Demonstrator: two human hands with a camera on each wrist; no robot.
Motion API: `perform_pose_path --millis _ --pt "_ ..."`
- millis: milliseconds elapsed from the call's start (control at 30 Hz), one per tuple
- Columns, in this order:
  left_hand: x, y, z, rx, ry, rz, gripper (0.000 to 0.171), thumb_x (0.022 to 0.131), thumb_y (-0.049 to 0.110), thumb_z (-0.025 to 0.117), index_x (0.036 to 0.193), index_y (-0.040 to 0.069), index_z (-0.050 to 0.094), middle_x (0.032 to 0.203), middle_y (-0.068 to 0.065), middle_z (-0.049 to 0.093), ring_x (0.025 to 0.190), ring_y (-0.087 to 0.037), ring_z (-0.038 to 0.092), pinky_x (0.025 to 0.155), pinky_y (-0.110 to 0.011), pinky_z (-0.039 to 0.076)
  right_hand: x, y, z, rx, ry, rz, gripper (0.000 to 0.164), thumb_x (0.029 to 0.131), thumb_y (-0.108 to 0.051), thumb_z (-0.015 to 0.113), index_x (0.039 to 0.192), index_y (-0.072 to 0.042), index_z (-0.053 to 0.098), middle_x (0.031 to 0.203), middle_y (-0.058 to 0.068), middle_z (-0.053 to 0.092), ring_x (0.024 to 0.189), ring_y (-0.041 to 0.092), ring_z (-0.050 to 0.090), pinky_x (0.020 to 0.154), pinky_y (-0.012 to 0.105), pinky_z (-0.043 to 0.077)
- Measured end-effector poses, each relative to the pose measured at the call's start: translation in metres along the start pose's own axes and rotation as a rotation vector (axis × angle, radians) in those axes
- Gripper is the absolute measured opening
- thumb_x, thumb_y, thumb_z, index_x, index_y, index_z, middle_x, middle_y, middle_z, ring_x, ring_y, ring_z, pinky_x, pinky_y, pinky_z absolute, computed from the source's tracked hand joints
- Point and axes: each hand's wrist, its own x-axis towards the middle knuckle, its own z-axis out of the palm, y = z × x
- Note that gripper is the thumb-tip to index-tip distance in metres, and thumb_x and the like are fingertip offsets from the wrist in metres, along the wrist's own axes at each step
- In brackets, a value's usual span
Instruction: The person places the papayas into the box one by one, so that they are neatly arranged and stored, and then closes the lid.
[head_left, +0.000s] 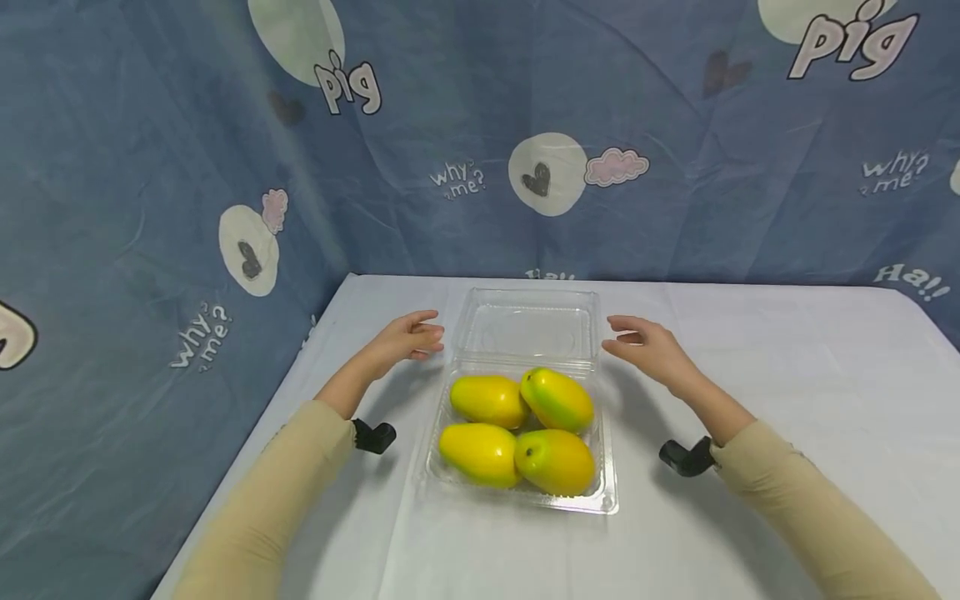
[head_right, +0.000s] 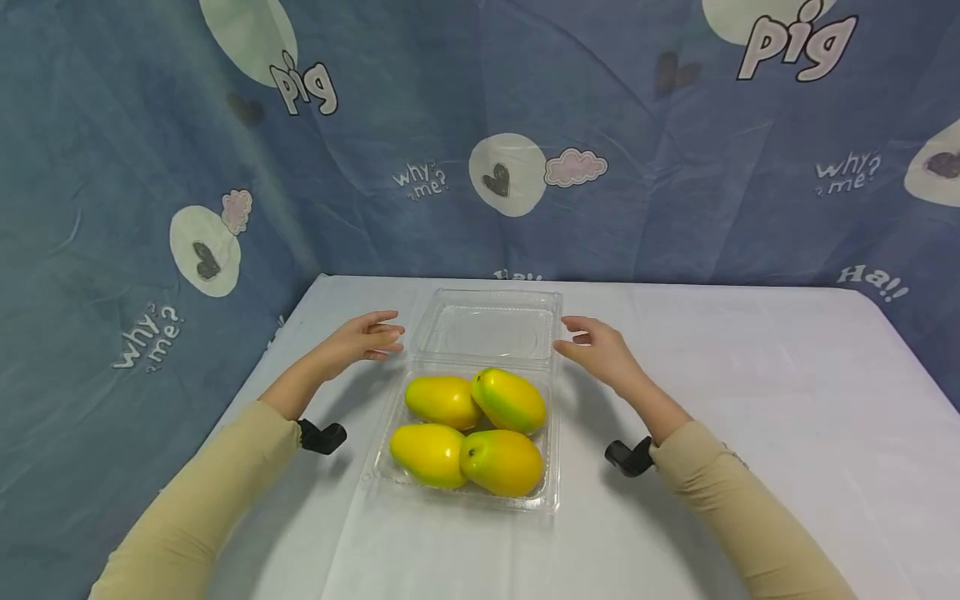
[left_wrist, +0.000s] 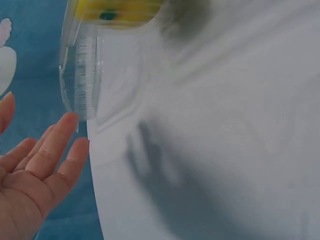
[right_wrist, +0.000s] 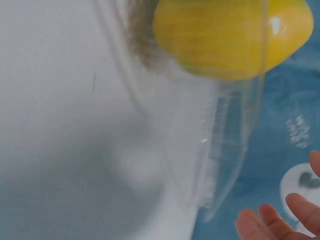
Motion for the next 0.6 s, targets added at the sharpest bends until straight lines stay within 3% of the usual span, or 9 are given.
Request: perform_pose_path --millis 167,367,467,600 --pt "0.017 0.000 0.005 -0.035 0.012 -0.050 0.063 0.094 0.021 0.051 0.146 0.006 0.018 0.142 -0.020 0.036 0.122 -0.032 0.047 0.099 -0.043 0.039 0.014 0.013 0.001 0.088 -0.029 0.091 0.062 0.092 -0.027 0.053 0.141 0.002 0.029 0.140 0.025 0.035 0.124 0.039 0.040 0.100 0.050 0.034" --pt "0.033 -0.010 0.014 -0.146 0.019 -0.111 0.062 0.094 0.010 0.050 0.146 0.004 0.017 0.139 -0.023 0.037 0.121 -0.034 0.046 0.098 -0.043 0.040 0.027 0.024 0.011 0.362 -0.081 0.172 0.062 0.094 -0.018 0.048 0.141 0.009 0.020 0.140 0.030 0.032 0.123 0.039 0.043 0.101 0.041 0.037" --pt "0.039 -0.015 0.017 -0.185 0.025 -0.139 0.062 0.093 0.010 0.052 0.146 0.005 0.019 0.139 -0.022 0.038 0.120 -0.033 0.047 0.097 -0.043 0.041 0.031 0.029 0.015 0.440 -0.082 0.193 0.060 0.094 -0.014 0.047 0.141 0.009 0.019 0.138 0.031 0.034 0.113 0.031 0.053 0.099 0.039 0.038" --pt "0.044 -0.021 0.020 -0.220 0.024 -0.159 0.063 0.092 0.015 0.056 0.145 0.008 0.022 0.139 -0.018 0.040 0.120 -0.031 0.047 0.097 -0.042 0.041 0.032 0.034 0.019 0.484 -0.074 0.205 0.061 0.093 -0.011 0.049 0.142 0.008 0.018 0.137 0.032 0.035 0.091 0.009 0.062 0.097 0.034 0.042"
